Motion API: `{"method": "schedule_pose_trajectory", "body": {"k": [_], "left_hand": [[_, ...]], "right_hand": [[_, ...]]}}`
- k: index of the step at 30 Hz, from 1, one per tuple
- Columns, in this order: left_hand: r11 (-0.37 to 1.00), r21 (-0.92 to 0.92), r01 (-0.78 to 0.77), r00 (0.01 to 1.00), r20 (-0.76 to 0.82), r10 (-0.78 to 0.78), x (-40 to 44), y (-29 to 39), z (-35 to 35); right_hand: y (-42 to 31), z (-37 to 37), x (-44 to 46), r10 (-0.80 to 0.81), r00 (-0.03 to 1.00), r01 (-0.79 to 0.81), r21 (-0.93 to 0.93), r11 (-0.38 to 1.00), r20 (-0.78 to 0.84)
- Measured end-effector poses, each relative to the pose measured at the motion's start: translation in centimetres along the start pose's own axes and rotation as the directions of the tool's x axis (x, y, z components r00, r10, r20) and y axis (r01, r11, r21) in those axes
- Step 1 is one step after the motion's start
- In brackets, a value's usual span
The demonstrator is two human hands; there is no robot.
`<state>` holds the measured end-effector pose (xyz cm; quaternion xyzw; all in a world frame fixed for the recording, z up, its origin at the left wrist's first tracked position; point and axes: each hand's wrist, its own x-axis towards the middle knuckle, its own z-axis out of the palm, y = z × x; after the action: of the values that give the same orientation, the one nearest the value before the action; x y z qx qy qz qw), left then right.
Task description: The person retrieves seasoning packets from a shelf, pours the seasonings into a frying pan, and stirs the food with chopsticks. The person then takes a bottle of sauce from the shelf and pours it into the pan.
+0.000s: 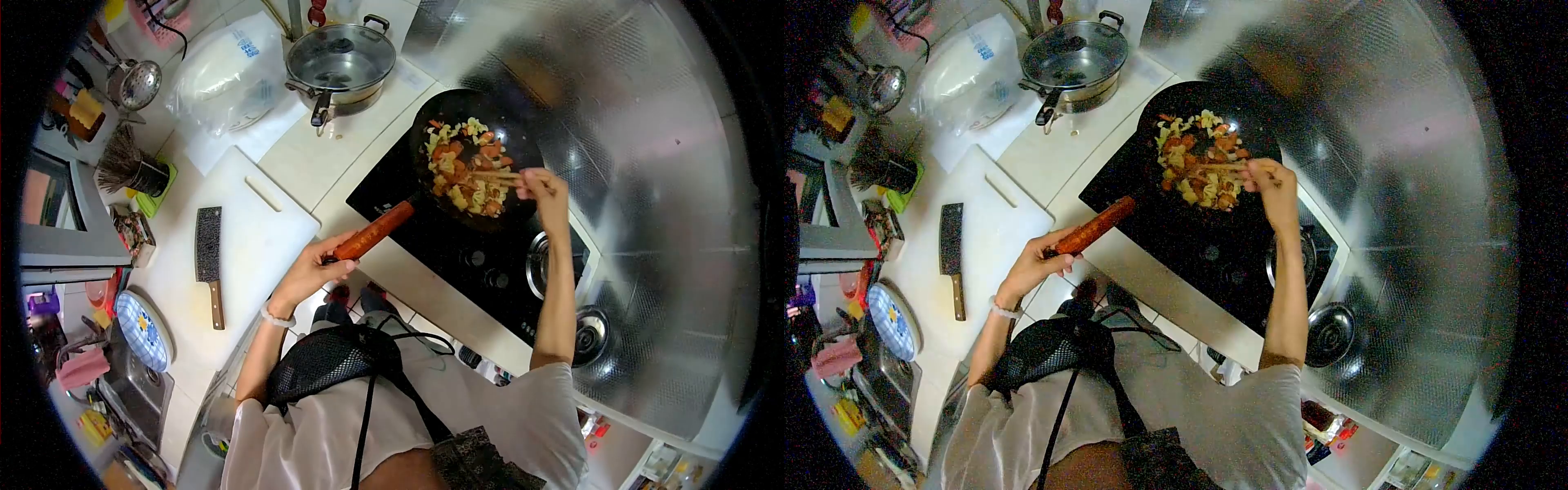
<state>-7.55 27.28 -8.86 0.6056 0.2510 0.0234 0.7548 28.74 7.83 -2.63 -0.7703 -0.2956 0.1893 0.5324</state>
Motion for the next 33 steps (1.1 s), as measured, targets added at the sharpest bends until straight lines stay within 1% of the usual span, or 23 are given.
{"method": "schedule_pose_trajectory", "body": {"k": [2,3,5,6,7,9,10,12,13,15,16,18,19,21,23,24,25,27,28,29,31,32,33], "left_hand": [[1.0,-0.013,-0.004,1.0,0.001,0.004,0.0,-0.2,0.0],[1.0,-0.012,-0.013,1.0,-0.002,0.013,0.0,-0.2,0.0],[1.0,-0.01,-0.02,1.0,0.001,0.02,0.1,-0.1,0.2],[0.999,-0.027,-0.017,1.0,0.009,0.018,0.1,0.1,0.2],[0.999,-0.042,-0.016,1.0,0.014,0.017,0.2,0.2,0.2],[0.999,-0.03,-0.021,1.0,0.019,0.022,0.2,0.1,0.1],[0.999,-0.022,-0.027,0.999,0.021,0.027,0.2,0.1,0.1],[1.0,-0.007,-0.016,1.0,0.012,0.017,0.2,-0.2,0.0],[1.0,0.001,-0.002,1.0,-0.002,0.002,0.1,-0.4,0.0],[1.0,-0.025,0.002,1.0,-0.008,-0.002,-0.1,-0.6,0.0],[0.999,-0.049,-0.003,1.0,-0.008,0.002,0.1,-0.6,0.0],[0.999,-0.051,0.008,1.0,0.005,-0.008,0.1,-0.4,-0.1],[0.999,-0.044,0.021,1.0,0.021,-0.02,0.1,-0.2,-0.1],[0.999,-0.048,0.002,1.0,0.025,-0.001,0.1,0.0,-0.1],[0.999,-0.047,-0.018,0.999,0.036,0.02,0.3,0.0,-0.2],[0.999,-0.044,0.002,0.999,0.036,-0.001,0.3,-0.1,-0.3],[0.999,-0.044,0.023,0.999,0.033,-0.021,0.2,-0.3,-0.4],[0.999,-0.037,0.01,1.0,0.021,-0.009,0.0,0.1,-0.2],[1.0,-0.025,-0.001,1.0,0.022,0.001,0.1,0.3,-0.2],[1.0,-0.024,-0.001,1.0,0.023,0.001,0.1,0.3,-0.2],[0.999,-0.035,-0.011,0.999,0.034,0.012,0.1,0.2,-0.2],[0.999,-0.036,-0.01,0.999,0.034,0.011,0.1,0.2,-0.2],[0.999,-0.035,-0.002,1.0,0.03,0.003,0.1,0.3,-0.2]], "right_hand": [[-2.6,-0.8,-2.2,0.03,0.999,-0.031,0.025,0.999,0.038],[-3.4,-1.1,-3.0,0.074,0.996,-0.076,0.033,0.997,0.051],[-2.8,-0.2,-3.5,0.151,0.987,-0.149,-0.033,0.988,0.061],[-1.6,0.4,-3.1,0.112,0.992,-0.111,-0.026,0.993,0.063],[0.7,0.4,-2.1,0.005,0.998,-0.003,-0.024,1.0,0.07],[3.4,0.8,0.0,-0.113,0.994,0.111,-0.109,0.988,-0.01],[4.3,0.5,0.6,-0.113,0.993,0.111,-0.106,0.988,-0.015],[4.1,-0.3,1.5,-0.187,0.964,0.162,-0.146,0.976,-0.186],[3.9,-1.4,1.4,-0.14,0.966,0.144,0.002,0.99,-0.216],[1.9,-3.2,0.6,-0.108,0.949,0.12,0.024,0.992,-0.298],[2.3,-4.2,0.4,-0.11,0.95,0.121,0.021,0.992,-0.294],[3.7,-5.4,0.1,-0.07,0.942,0.034,-0.115,0.993,-0.329],[4.7,-4.9,0.0,-0.078,0.953,0.063,-0.061,0.996,-0.293],[4.7,-2.2,-0.6,-0.066,0.97,0.066,-0.005,0.998,-0.235],[4.5,0.3,-0.7,-0.026,0.978,0.034,0.036,0.999,-0.205],[3.6,1.1,-0.9,-0.035,0.984,0.057,0.122,0.991,-0.177],[2.4,1.7,-1.2,-0.036,0.984,0.058,0.122,0.991,-0.174],[-0.3,2.8,-1.7,-0.036,0.984,0.061,0.141,0.988,-0.177],[-0.9,3.2,-1.8,-0.046,0.989,0.065,0.128,0.99,-0.14],[-0.9,3.9,-1.6,-0.046,0.989,0.065,0.129,0.99,-0.141],[-0.3,5.3,-0.8,-0.069,0.995,0.076,0.096,0.992,-0.077],[0.5,5.9,-0.2,-0.097,0.994,0.102,0.126,0.987,-0.048],[2.6,5.9,0.7,-0.148,0.988,0.15,0.039,0.988,-0.044]]}}
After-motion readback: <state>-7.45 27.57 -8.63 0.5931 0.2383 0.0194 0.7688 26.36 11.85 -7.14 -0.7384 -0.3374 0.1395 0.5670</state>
